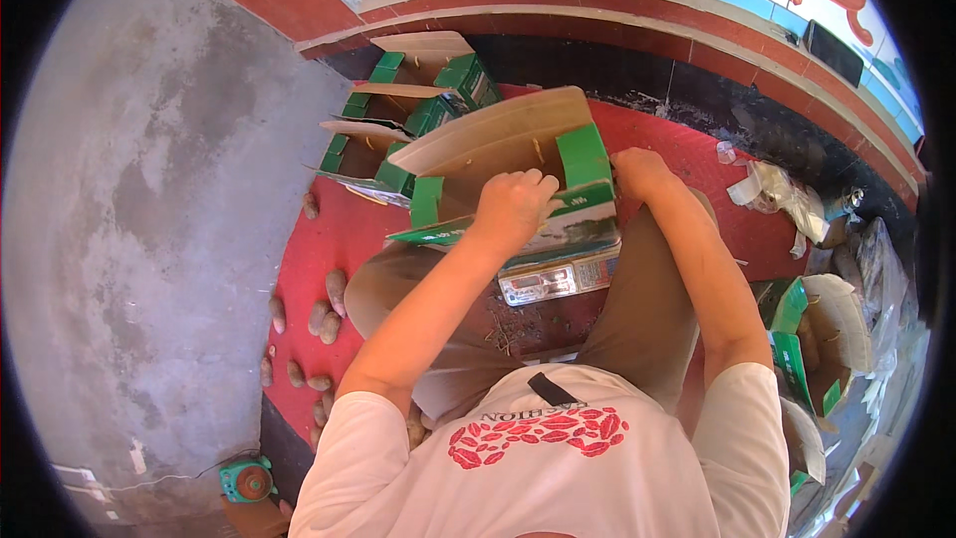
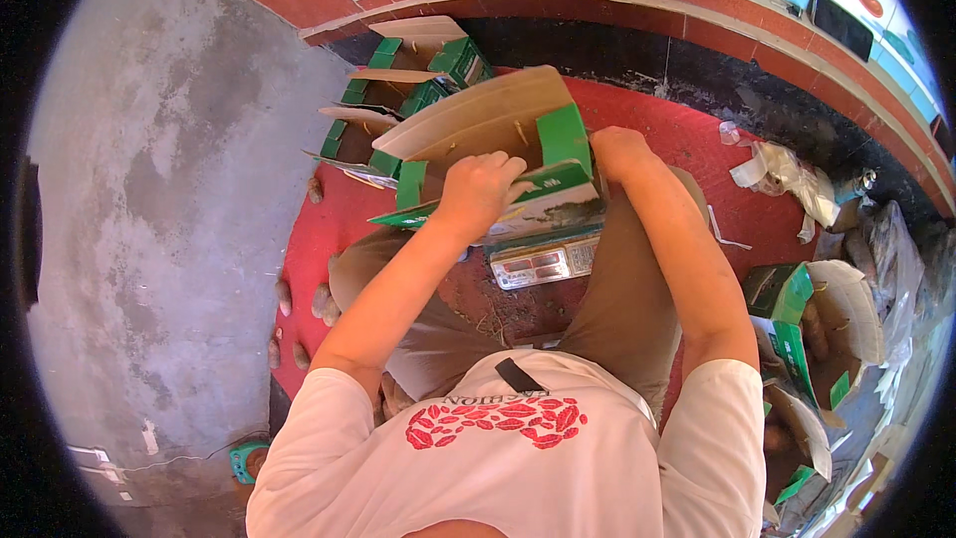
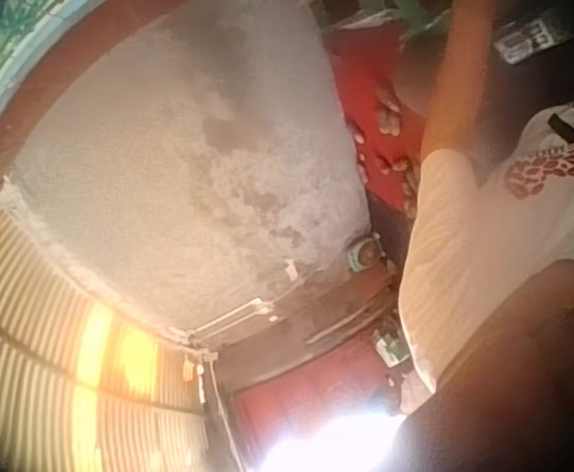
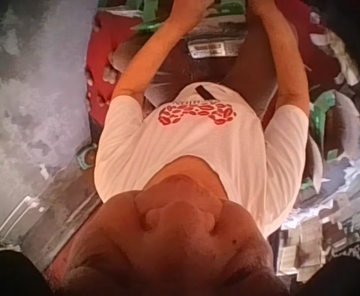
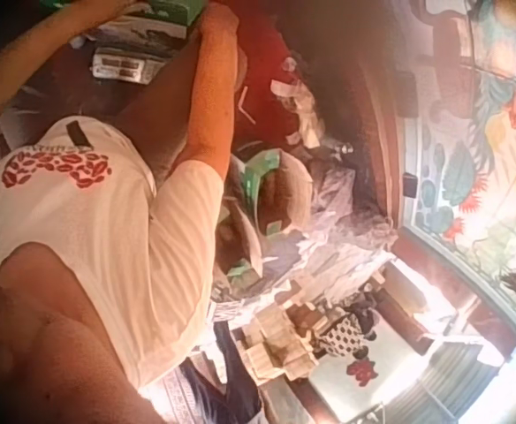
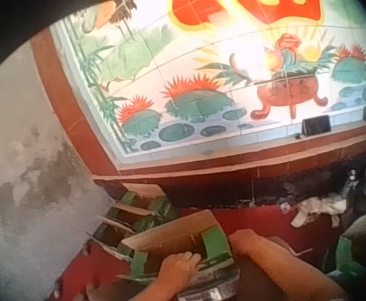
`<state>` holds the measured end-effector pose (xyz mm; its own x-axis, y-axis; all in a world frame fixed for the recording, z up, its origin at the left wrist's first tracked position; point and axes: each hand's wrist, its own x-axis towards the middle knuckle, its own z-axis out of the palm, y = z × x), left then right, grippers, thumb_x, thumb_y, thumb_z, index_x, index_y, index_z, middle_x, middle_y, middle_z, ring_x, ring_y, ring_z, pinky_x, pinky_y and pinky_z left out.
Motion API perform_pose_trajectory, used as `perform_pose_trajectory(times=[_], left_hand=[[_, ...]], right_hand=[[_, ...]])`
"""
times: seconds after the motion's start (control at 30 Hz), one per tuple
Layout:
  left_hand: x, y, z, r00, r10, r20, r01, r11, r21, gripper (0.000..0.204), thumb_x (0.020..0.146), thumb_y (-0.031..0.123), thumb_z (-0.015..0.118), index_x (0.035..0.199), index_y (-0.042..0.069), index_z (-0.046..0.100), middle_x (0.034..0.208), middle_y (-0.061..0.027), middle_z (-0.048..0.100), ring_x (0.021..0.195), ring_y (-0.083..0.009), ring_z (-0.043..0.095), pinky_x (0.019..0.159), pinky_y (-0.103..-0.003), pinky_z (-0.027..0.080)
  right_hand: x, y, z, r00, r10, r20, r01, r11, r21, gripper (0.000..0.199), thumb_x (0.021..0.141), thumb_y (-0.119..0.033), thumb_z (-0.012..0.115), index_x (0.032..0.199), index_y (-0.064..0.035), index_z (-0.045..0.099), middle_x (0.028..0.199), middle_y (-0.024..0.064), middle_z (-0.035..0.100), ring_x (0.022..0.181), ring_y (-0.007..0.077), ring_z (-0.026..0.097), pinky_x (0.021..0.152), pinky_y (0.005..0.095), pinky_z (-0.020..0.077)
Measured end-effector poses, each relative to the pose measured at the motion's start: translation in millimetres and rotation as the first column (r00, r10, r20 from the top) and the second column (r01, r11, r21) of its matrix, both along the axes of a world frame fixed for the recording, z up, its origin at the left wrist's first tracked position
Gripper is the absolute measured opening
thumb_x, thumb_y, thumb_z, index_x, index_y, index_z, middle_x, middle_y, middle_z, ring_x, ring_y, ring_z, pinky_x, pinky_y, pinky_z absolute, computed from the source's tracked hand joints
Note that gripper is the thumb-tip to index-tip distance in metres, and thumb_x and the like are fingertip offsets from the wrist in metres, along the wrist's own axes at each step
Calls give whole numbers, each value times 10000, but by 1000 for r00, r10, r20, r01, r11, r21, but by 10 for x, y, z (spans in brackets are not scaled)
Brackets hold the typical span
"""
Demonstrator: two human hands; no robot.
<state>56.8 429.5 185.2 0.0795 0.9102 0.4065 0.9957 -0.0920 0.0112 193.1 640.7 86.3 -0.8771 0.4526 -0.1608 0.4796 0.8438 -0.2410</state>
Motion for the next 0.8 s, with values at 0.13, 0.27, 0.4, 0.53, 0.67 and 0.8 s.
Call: perform_pose_trajectory(times=[0.13, 0.27, 0.4, 0.53, 0.67, 0.8], left_hand=[[-120, -265, -35, 988, 153, 3, -151, 980, -133, 276, 682, 254, 756, 870, 108, 616, 760, -78, 590, 728, -281, 606, 650, -401, 462], [-425, -677, -59, 935, 350, -52, -350, 892, -287, 298, 682, 277, 756, 897, 109, 638, 795, -83, 612, 792, -285, 607, 695, -402, 454], [-543, -958, -299, 918, 396, 1, -388, 901, -191, 167, 754, 244, 686, 769, 95, 612, 758, -76, 604, 781, -287, 602, 678, -418, 473], [-394, -848, -447, 933, 351, 84, -349, 936, -34, 186, 758, 244, 674, 696, 103, 571, 701, -72, 563, 726, -282, 581, 647, -425, 469], [-395, -964, -492, 906, 404, 127, -408, 913, 4, 168, 744, 229, 689, 753, 101, 581, 739, -61, 569, 752, -273, 576, 686, -418, 457], [-233, -1063, -274, 905, 349, 242, -384, 916, 118, 311, 708, 174, 735, 983, 90, 615, 960, -66, 612, 953, -268, 561, 886, -431, 404]], right_hand=[[-2, -95, 225, 998, -53, 25, 53, 999, 11, 242, 824, -240, 556, 971, -79, 660, 904, 185, 677, 886, 357, 650, 774, 462, 517], [92, -5, 169, 988, -109, -109, 114, 993, 41, 237, 861, -253, 537, 977, -85, 656, 897, 184, 676, 875, 359, 649, 764, 468, 514], [58, -33, 247, 957, -126, -262, 135, 991, 19, 245, 899, -272, 510, 993, -90, 644, 904, 197, 666, 865, 379, 640, 748, 482, 507], [101, 44, 181, 915, -170, -366, 202, 978, 51, 231, 907, -264, 514, 1007, -92, 633, 913, 199, 663, 847, 393, 637, 740, 488, 503], [126, -118, 420, 865, -150, -478, 239, 962, 130, 218, 900, -244, 537, 1021, -89, 631, 905, 196, 663, 854, 392, 636, 736, 481, 501], [220, -289, 771, 818, -207, -537, 321, 939, 126, 222, 897, -207, 543, 1049, -67, 626, 948, 186, 662, 891, 374, 632, 751, 450, 498]])
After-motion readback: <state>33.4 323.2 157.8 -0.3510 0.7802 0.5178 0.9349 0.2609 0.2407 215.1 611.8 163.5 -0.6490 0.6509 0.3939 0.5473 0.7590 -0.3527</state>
